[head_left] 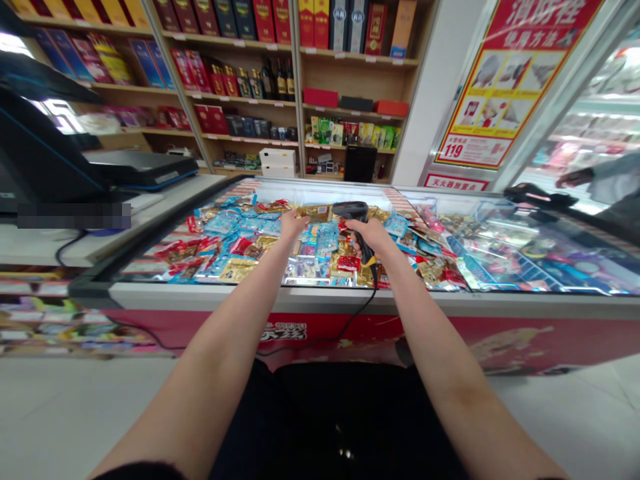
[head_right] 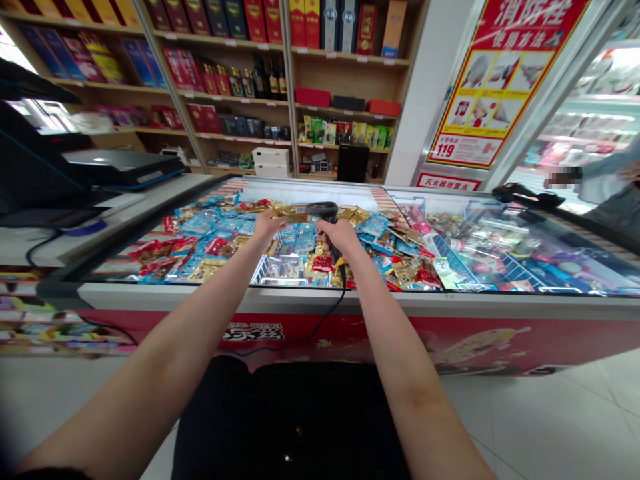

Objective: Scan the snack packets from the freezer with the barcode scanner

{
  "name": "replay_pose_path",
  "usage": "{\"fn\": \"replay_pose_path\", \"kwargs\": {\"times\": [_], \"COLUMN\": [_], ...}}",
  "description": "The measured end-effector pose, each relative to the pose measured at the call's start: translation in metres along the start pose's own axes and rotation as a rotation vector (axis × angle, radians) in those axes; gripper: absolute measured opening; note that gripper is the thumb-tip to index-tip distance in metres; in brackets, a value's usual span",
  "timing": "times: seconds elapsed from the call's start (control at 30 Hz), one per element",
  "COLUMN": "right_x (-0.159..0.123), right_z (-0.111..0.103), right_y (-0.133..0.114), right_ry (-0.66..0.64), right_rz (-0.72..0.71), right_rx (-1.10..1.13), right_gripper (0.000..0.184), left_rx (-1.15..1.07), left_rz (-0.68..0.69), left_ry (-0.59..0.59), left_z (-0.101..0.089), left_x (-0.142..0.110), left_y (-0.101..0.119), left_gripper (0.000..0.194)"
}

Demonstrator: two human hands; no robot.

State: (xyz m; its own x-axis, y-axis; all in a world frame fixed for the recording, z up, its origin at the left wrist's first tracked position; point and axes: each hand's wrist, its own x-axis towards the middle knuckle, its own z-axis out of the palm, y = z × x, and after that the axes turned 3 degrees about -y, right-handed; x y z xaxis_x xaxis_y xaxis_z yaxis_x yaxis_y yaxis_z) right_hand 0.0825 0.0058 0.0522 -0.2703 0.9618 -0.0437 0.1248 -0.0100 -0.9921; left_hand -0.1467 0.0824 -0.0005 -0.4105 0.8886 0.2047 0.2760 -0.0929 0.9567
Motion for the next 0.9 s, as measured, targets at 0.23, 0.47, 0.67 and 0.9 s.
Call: {"fn": "replay_pose_path", "kwargs": {"times": [0.23, 0.47, 0.67, 0.9], "right_x": [-0.004, 0.005, -0.003, -0.014], "right_z": [0.002, -0.014, -0.044, -0.084], "right_y": [-0.001, 0.014, 0.015, 0.016], "right_ry": [-0.012, 0.045, 0.22, 0.35], "right_rz": [-0.008, -0.039, -0.028, -0.092], "right_rx": [0.023, 0.113, 0.211, 0.281], "right_gripper": [0.037, 0.031, 0.026, 0.019], "left_rx": [-0.001, -0.245, -0.23, 0.002], "left_rz": [-0.023, -0.132, -0.04, 0.026], "left_ry": [0.01, 0.002, -0.074, -0.234], "left_z": [0.0, 0.014, 0.061, 0.144], "left_x": [-0.001, -0.007, -0.011, -0.03], "left_y": [0.001, 0.023, 0.04, 0.058], "left_gripper": [0.017, 0.016, 0.024, 0.036]}}
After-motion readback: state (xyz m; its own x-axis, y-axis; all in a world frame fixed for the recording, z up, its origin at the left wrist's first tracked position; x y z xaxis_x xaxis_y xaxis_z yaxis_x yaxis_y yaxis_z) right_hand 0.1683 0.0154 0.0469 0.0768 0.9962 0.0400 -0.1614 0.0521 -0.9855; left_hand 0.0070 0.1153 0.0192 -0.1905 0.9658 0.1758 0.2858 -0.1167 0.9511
